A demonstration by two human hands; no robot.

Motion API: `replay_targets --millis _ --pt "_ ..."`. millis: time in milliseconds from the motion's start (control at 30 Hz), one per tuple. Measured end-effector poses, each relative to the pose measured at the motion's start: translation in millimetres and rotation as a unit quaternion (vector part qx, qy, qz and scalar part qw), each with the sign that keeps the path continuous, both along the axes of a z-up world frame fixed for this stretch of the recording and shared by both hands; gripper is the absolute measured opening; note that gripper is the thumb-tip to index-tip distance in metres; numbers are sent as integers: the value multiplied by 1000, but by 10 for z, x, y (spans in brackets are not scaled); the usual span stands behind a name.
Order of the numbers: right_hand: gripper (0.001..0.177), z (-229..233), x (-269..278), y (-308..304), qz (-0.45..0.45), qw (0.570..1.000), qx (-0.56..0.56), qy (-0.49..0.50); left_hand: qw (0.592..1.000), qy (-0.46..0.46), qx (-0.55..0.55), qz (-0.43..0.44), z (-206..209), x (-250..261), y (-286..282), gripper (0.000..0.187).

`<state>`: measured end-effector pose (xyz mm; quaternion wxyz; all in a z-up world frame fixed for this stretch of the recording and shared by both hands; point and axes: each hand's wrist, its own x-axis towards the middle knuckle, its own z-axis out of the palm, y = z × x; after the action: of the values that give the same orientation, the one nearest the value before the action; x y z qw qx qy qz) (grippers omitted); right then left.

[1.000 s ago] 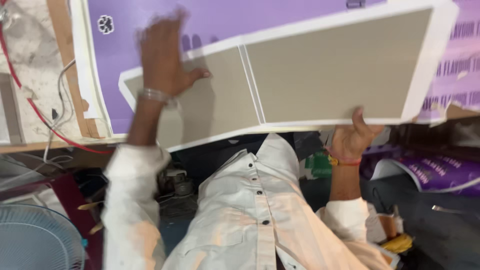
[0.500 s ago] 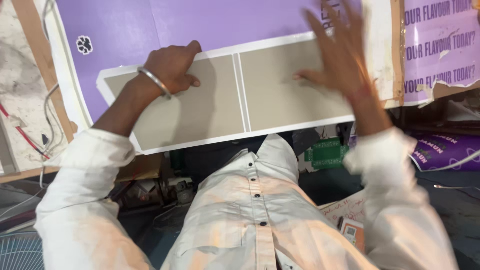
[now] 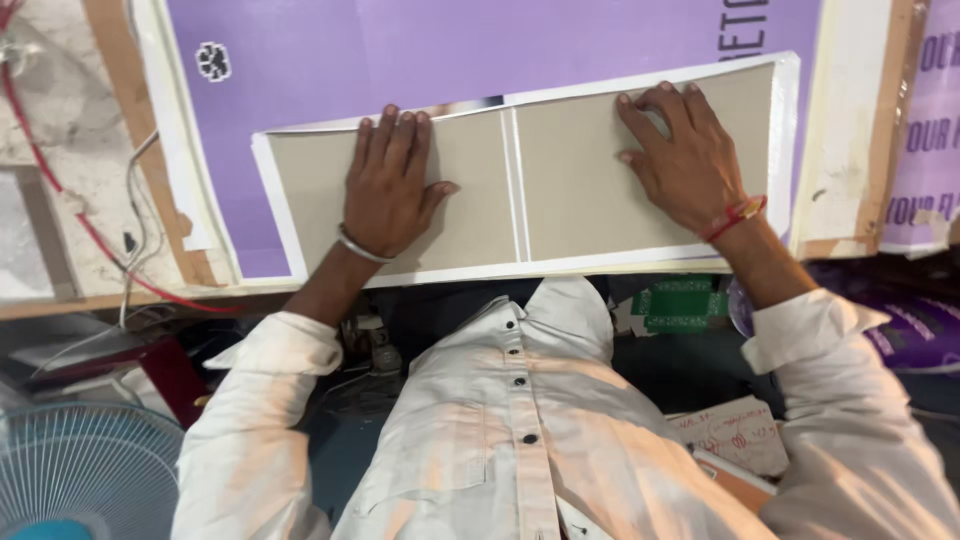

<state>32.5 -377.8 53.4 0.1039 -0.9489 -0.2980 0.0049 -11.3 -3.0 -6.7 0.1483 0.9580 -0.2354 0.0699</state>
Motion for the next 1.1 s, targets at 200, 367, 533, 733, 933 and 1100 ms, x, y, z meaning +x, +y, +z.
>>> replay_targets --millis 200,367,533,733,933,1100 --pt "82 163 345 175 21 996 -46 79 999 -8 35 6 -48 28 1 83" --pt "107 -239 478 664 104 993 35 33 998 13 56 1 85 4 -34 83" --pt "96 -560 275 741 85 995 -18 45 963 255 88 2 204 294 227 101" --pt "90 -579 225 747 55 997 -44 31 986 127 78 68 78 21 537 124" --pt "94 -468 216 428 13 997 -18 68 979 138 85 122 17 -345 815 123" --pt "90 -429 57 -343 -57 997 -51 4 966 148 98 187 -150 -278 653 120"
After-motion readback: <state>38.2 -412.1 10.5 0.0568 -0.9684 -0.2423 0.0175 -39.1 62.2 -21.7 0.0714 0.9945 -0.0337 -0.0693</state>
